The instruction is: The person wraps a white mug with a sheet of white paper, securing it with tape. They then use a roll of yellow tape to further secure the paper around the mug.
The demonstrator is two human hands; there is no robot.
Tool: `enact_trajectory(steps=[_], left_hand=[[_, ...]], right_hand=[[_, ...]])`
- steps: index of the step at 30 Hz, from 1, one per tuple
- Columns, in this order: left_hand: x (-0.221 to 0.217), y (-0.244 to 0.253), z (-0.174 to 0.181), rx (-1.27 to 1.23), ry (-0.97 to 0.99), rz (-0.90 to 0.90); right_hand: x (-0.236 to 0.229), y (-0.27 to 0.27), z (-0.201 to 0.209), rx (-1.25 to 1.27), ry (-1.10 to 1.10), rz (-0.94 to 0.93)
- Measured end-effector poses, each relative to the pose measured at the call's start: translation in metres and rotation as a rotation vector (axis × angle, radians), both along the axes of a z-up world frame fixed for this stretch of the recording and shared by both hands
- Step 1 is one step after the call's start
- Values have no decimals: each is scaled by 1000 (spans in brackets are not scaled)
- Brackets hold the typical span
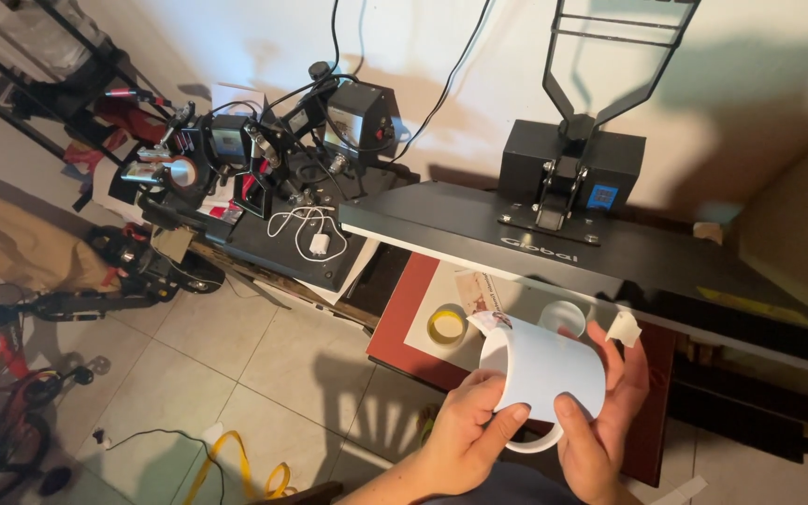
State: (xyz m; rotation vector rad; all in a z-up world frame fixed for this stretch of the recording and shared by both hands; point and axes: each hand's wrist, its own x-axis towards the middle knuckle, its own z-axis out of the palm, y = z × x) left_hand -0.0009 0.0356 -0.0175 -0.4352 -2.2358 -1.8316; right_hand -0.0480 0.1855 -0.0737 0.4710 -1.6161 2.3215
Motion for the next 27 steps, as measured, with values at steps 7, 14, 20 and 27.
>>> enact_trajectory(steps=[7, 14, 20, 27], left_hand=[[0, -1, -2, -2, -19, 3], [-1, -1, -3, 22, -40, 3], [0, 1, -7, 64, -65, 6], [0, 2, -9, 82, -85, 29]], right_hand=[[-1, 0, 0, 23, 7, 8], [1, 0, 3, 24, -15, 11], [3, 0, 6, 4, -40, 13], [4, 2, 8, 55, -71, -10]])
